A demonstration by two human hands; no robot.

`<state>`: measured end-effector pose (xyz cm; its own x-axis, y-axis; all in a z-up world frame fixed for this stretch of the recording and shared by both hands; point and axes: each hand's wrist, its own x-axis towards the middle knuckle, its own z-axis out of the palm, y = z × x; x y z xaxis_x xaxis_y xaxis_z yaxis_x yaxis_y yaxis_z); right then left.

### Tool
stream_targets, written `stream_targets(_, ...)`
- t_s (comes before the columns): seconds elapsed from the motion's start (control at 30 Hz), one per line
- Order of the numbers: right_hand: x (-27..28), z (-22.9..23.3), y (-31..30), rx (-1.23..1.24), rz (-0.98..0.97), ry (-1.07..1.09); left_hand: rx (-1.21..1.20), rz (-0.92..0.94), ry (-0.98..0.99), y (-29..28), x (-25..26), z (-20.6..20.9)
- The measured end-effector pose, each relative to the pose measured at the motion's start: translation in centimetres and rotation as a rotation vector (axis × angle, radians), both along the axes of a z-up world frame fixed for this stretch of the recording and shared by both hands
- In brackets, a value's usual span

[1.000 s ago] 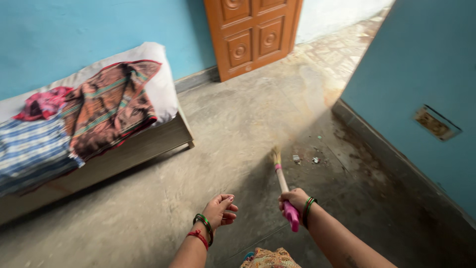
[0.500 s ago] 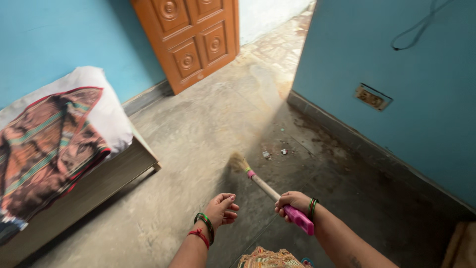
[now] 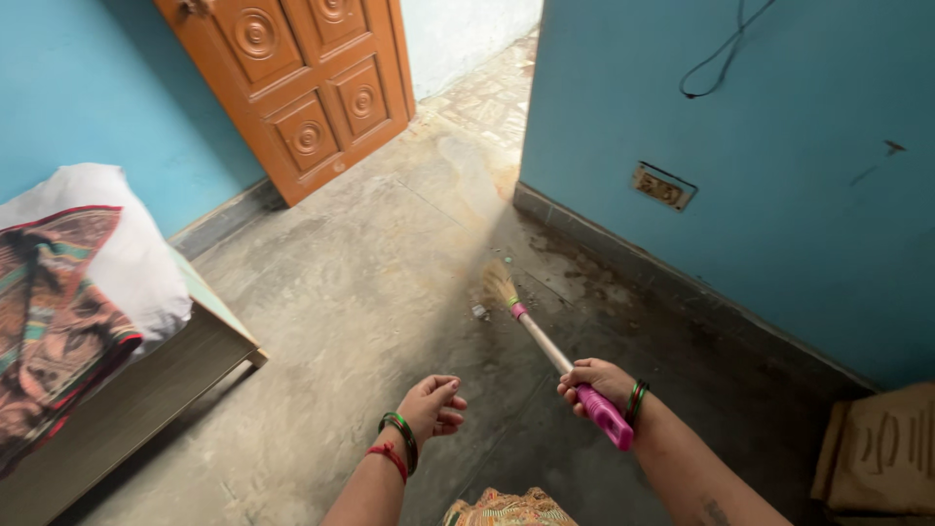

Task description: The person sweeps small pieces of debris on a concrete floor using a handheld broom, moving around a bed and toward a wooden door.

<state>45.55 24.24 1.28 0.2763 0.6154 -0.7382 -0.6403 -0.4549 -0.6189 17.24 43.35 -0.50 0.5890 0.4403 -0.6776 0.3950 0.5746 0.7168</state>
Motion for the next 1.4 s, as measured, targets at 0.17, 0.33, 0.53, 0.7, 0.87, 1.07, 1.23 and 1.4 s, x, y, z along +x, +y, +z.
stream_targets(0.17, 2.0, 0.5, -3.4, -0.029, -0.115, -0.057, 0.014, -0.123, -0.022, -0.4, 3.5, -0.2)
stream_targets(0.33, 4.1, -2.2, -8.5, -0.059, -0.282, 0.029, 0.023, -0.278, -0.004, -1.1, 7.7, -0.7)
stream_targets(0.53, -0.2, -6.2, -11.1, -0.181, -0.326, 0.015, 0.032, -0.472, -0.047, 2.5, 9.7, -1.4)
stream_targets(0.7, -6.8, -9.0, -9.7, -0.266, -0.474, 0.142, 0.006, -0.576, -0.039, 8.4, 7.2, -1.6)
stream_targets(0.87, -13.4, -10.9, -8.2, -0.694, -0.022, -0.086, -0.004, -0.612, -0.025, 14.8, 3.0, -2.5)
stream_targets(1.07, -19.7, -10.8, -4.0, -1.075, 0.271, -0.392, 0.005, -0.622, 0.032, 19.8, -0.2, -2.9)
stream_targets(1.23, -22.4, -10.6, -1.1, -0.973, 0.503, -0.573, -0.022, -0.642, 0.023, 20.3, -1.1, -3.8)
stream_targets(1.4, -23.1, -6.0, 2.4, -0.766, 0.512, -0.609, -0.026, -0.676, 0.009, 19.8, -0.6, -4.3)
